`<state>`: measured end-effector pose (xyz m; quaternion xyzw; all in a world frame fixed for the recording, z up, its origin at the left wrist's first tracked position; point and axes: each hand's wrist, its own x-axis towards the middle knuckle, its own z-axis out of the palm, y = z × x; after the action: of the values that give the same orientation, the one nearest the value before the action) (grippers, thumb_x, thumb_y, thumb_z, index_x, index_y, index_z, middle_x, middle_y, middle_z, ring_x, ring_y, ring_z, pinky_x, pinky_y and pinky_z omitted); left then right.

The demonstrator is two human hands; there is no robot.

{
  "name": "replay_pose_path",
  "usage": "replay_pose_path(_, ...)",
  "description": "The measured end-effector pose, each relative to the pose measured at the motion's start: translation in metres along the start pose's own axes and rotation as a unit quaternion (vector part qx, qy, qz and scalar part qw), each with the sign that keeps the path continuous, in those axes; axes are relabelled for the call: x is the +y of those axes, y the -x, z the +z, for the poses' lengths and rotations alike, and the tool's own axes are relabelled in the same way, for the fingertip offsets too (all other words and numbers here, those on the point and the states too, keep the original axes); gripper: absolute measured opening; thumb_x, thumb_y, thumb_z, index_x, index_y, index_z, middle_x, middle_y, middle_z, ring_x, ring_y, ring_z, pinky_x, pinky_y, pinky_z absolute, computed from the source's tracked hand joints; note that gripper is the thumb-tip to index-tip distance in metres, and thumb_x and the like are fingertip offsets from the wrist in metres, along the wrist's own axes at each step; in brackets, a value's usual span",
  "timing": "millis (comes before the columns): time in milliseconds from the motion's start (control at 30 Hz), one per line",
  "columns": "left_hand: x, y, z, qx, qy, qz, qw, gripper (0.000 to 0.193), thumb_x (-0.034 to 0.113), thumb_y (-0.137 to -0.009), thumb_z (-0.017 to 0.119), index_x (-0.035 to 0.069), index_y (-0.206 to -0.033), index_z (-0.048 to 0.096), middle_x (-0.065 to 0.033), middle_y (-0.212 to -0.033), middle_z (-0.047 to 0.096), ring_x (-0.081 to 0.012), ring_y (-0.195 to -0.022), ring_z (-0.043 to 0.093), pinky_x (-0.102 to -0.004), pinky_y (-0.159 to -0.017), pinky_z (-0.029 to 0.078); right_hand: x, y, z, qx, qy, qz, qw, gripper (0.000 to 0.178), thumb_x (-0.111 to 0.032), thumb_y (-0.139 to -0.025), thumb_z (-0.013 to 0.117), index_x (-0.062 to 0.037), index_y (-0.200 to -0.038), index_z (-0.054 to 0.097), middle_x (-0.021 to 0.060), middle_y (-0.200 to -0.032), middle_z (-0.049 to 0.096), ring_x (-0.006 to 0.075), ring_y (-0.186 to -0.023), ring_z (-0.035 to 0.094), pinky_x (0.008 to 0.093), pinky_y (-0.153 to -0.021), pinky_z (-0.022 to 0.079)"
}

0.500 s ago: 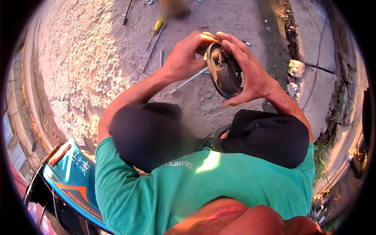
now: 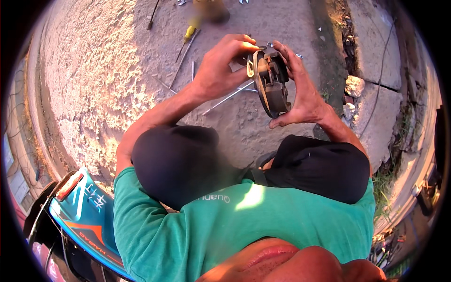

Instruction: The person cleans and reassembles a motorcycle drum brake assembly by hand using a liquid from a bottle, pliers, and a screwdriver.

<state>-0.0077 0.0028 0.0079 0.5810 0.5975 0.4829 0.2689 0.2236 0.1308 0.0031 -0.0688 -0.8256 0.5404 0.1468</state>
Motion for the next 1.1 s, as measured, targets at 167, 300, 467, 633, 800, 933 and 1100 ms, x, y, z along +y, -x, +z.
replay_pose_path(167,0.005,-0.001,-0.002,-0.010,-0.036,0.025,0.999,0.038,0.002,-0.084,0.083,0.001,-0.119,0.068,-0.0121,-0.127,0.064,-0.0173,-0.099,0.072,-0.0296,-0.083,0.061,0.007,0.006,0.009,-0.010,-0.189,0.128,0.974,0.164,-0.048,-0.048,0.105,-0.0082,-0.168,0.001,0.0205,-0.169,0.022,0.0335,-0.153,0.034,0.0485,-0.121,0.036)
replay_pose_path(300,0.003,0.003,-0.003,-0.014,-0.029,-0.020,0.999,0.038,-0.003,-0.081,0.082,0.001,-0.116,0.067,-0.0117,-0.126,0.064,-0.0171,-0.096,0.073,-0.0290,-0.082,0.061,0.014,0.006,0.015,-0.002,-0.301,0.124,0.946,0.161,-0.054,-0.052,0.103,-0.0064,-0.168,0.001,0.0187,-0.167,0.027,0.0305,-0.151,0.036,0.0458,-0.122,0.035)
replay_pose_path(467,0.000,0.005,-0.006,0.011,-0.019,-0.025,0.999,0.037,-0.003,-0.081,0.082,0.000,-0.114,0.066,-0.0111,-0.124,0.063,-0.0170,-0.094,0.073,-0.0288,-0.082,0.061,0.007,-0.002,0.016,0.039,-0.398,0.151,0.904,0.157,-0.064,-0.054,0.098,-0.0038,-0.167,0.008,0.0179,-0.164,0.033,0.0287,-0.151,0.036,0.0430,-0.123,0.032)
replay_pose_path(633,0.002,0.004,-0.006,0.001,-0.035,-0.024,0.999,0.037,-0.004,-0.081,0.082,0.001,-0.114,0.066,-0.0110,-0.122,0.064,-0.0169,-0.094,0.072,-0.0286,-0.080,0.061,0.015,0.002,0.014,0.018,-0.356,0.157,0.921,0.151,-0.064,-0.055,0.095,-0.0026,-0.166,0.013,0.0161,-0.161,0.037,0.0276,-0.150,0.038,0.0414,-0.123,0.031)
replay_pose_path(800,0.007,0.001,-0.008,-0.006,-0.074,0.006,0.997,0.037,-0.004,-0.078,0.082,0.002,-0.111,0.067,-0.0113,-0.121,0.064,-0.0185,-0.097,0.071,-0.0297,-0.081,0.060,0.019,0.005,0.008,-0.016,-0.400,0.135,0.906,0.138,-0.034,-0.063,0.095,-0.0026,-0.167,0.010,0.0177,-0.165,0.031,0.0288,-0.154,0.031,0.0412,-0.126,0.025)
replay_pose_path(933,0.010,0.001,-0.011,-0.016,-0.083,0.009,0.996,0.037,-0.005,-0.076,0.081,0.003,-0.109,0.067,-0.0110,-0.120,0.064,-0.0191,-0.098,0.071,-0.0300,-0.083,0.059,0.016,0.006,0.008,-0.028,-0.414,0.138,0.899,0.139,-0.034,-0.062,0.095,-0.0045,-0.167,0.010,0.0170,-0.165,0.030,0.0289,-0.154,0.032,0.0408,-0.126,0.026)
replay_pose_path(1100,0.010,-0.001,-0.010,-0.027,-0.081,0.028,0.996,0.037,-0.004,-0.076,0.083,0.004,-0.108,0.066,-0.0101,-0.121,0.066,-0.0186,-0.099,0.071,-0.0297,-0.083,0.059,0.012,0.005,0.006,-0.028,-0.429,0.162,0.888,0.141,-0.046,-0.063,0.094,-0.0050,-0.167,0.009,0.0172,-0.163,0.032,0.0297,-0.152,0.034,0.0410,-0.124,0.028)
